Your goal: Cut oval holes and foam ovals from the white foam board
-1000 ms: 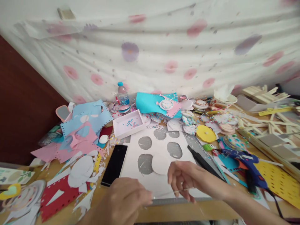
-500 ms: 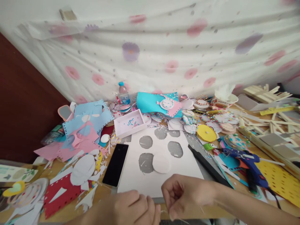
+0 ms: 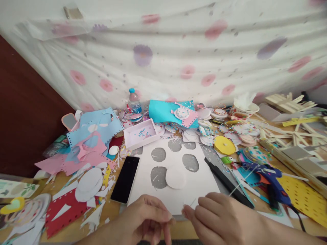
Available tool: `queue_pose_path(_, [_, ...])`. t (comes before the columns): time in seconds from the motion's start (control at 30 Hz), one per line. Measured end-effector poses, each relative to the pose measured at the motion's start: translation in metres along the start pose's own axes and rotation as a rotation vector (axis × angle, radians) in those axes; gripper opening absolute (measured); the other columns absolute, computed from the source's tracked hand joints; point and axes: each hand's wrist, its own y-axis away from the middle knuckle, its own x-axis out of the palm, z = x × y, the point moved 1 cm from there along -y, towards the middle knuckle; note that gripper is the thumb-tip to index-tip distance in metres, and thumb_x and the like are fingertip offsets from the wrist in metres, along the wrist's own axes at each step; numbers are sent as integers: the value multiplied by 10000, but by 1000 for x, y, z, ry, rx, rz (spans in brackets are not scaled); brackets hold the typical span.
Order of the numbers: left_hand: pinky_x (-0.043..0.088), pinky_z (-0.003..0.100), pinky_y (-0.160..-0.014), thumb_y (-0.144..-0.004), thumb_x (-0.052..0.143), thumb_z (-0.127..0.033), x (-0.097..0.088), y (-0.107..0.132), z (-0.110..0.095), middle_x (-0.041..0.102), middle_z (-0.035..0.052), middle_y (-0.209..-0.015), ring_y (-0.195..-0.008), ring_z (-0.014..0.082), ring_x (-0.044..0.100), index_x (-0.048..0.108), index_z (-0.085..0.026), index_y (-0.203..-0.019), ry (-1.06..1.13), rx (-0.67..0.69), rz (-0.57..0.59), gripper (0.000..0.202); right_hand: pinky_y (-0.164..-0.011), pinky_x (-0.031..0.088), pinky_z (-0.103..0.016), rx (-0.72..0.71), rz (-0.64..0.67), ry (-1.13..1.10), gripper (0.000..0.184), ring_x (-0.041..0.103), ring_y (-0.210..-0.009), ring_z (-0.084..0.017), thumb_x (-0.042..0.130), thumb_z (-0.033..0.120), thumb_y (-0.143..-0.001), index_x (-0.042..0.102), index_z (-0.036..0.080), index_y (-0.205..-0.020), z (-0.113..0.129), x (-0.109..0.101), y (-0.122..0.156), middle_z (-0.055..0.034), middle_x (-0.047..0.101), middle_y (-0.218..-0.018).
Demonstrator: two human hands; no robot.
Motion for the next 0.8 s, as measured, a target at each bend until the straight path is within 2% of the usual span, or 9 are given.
queue_pose_path(0.1, [206, 153, -371, -646, 749, -375, -4, -5, -3, 630, 33, -549, -362, 19, 422, 692, -90, -724, 67, 16, -2, 301, -418, 272, -309, 70, 30, -18, 241, 498, -487, -156, 386, 103, -962, 625, 85, -985, -4, 4, 1, -8, 559, -594])
queue_pose_path(0.2, [336, 145, -440, -728, 724, -391, -12, -4, -4, 685, 73, -857, -566, 75, 572, 632, -148, -994, -130, 208, -115, 372, -463, 318, -289, 313, 161, -213, 332, 522, -538, -154, 295, 96, -982, 618, 119, -1054, -10, 14, 4, -23, 589, -659])
queue_pose_path(0.3, [540, 283, -671, -735, 730, -280, -21, 2, -3, 593, 103, -1201, -913, 193, 639, 492, -242, -1220, -666, 607, -410, 542, -525, 352, -239, 615, 273, -475, 261, 526, -571, -119, 386, 122, -966, 637, 181, -929, -13, 19, 4, -2, 610, -693])
queue_pose_path(0.37, [537, 390, -844, -773, 703, -191, -22, 7, -3, 581, 107, -1236, -1043, 241, 607, 498, -243, -1231, -1174, 921, -597, 505, -522, 338, -208, 765, 326, -620, 195, 472, -542, -94, 462, 140, -938, 630, 195, -855, -14, 20, 1, 34, 577, -646])
queue_pose_path(0.43, [515, 422, -892, -842, 609, -107, -18, 11, -5, 642, 106, -1138, -1029, 253, 611, 571, -185, -1156, -1647, 1196, -650, 326, -485, 294, -195, 844, 346, -707, 167, 384, -499, -82, 490, 140, -913, 622, 198, -829, -15, 19, -3, 62, 497, -574])
queue_pose_path(0.5, [527, 402, -852, -885, 484, -41, -12, 13, -7, 689, 112, -1014, -940, 239, 636, 618, -111, -1086, -1939, 1370, -621, 250, -464, 261, -194, 872, 349, -757, 154, 329, -483, -80, 494, 139, -899, 620, 193, -829, -15, 19, -7, 73, 432, -539])
queue_pose_path(0.67, [541, 376, -772, -896, 394, -11, -1, 10, -11, 711, 129, -898, -818, 227, 658, 637, -33, -1030, -2051, 1500, -580, 279, -465, 249, -200, 859, 362, -744, 151, 324, -482, -85, 490, 147, -890, 609, 189, -809, -17, 20, -11, 73, 418, -520])
queue_pose_path(0.73, [540, 372, -732, -890, 404, -10, 0, 7, -10, 702, 115, -850, -778, 226, 652, 643, -48, -996, -1973, 1459, -546, 265, -485, 268, -208, 841, 372, -688, 150, 391, -497, -91, 484, 141, -892, 602, 193, -815, -16, 20, -10, 57, 504, -551])
queue_pose_path(0.8, [531, 345, -691, -898, 423, -33, 0, 5, -10, 684, 81, -803, -738, 207, 639, 655, -94, -930, -1774, 1302, -486, 243, -510, 288, -225, 800, 379, -610, 156, 477, -535, -105, 463, 131, -902, 590, 191, -834, -14, 22, -6, 27, 605, -631])
